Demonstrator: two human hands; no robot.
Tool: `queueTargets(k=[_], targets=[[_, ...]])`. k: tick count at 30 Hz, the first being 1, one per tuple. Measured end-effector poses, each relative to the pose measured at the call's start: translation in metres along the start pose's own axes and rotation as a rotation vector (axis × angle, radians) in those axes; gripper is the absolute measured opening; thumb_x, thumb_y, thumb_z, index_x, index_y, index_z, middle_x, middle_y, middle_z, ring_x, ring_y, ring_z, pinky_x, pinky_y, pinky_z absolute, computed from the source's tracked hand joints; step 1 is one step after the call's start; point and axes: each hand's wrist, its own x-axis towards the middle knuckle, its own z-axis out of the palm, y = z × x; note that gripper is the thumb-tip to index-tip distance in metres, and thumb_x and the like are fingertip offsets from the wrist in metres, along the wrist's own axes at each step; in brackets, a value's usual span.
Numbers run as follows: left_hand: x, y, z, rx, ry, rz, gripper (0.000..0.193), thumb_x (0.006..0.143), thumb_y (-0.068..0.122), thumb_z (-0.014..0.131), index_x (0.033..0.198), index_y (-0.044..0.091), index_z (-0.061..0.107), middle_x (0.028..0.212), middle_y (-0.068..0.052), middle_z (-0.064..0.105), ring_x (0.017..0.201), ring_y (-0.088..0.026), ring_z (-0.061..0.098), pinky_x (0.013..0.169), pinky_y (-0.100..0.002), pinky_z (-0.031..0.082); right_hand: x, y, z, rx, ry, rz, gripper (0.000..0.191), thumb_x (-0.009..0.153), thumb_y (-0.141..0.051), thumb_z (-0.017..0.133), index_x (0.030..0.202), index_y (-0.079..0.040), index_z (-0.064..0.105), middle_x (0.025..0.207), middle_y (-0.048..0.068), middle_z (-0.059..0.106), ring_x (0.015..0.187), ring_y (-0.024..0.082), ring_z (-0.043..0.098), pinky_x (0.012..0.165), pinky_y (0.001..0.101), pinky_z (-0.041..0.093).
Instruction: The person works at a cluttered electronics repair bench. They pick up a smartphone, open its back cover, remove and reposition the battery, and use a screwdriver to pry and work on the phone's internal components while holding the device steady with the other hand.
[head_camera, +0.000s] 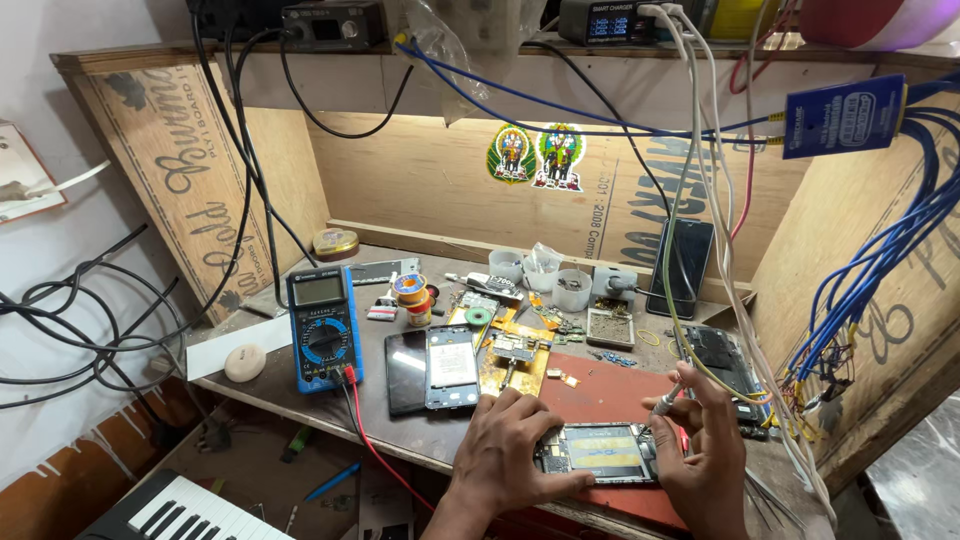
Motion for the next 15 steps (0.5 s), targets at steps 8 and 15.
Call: queueTargets(k=[8, 15], targets=[[0.0009, -0.0018, 0.0007, -0.001, -0.018, -0.019, 0.066, 0.067, 0.067, 0.085, 0.100, 0.010, 0.077, 0.099, -0.003, 0.069, 0.103, -0.021, 0.061, 0.096, -0.038, 0.042, 0.0009, -0.0011, 0.0009, -0.073, 0.009, -0.003, 0.070, 0.080, 0.010, 0.070, 0.144, -0.008, 0.047, 0.128, 0.014, 0.059, 0.097, 0.020, 0.071, 0.084, 0.0309, 0.058], [-0.0007, -0.0011, 0.0003, 0.007, -0.003, -0.006, 0.066, 0.067, 0.066, 0.085, 0.101, 0.010, 0.077, 0.099, -0.003, 0.070, 0.104, -0.022, 0.061, 0.096, -0.038, 0.042, 0.0000, -0.0028, -0.0006, -0.189, 0.000, -0.070, 0.075, 0.077, 0.011, 0.073, 0.145, -0.007, 0.047, 0.126, 0.014, 0.060, 0.098, 0.022, 0.069, 0.087, 0.0330, 0.056]])
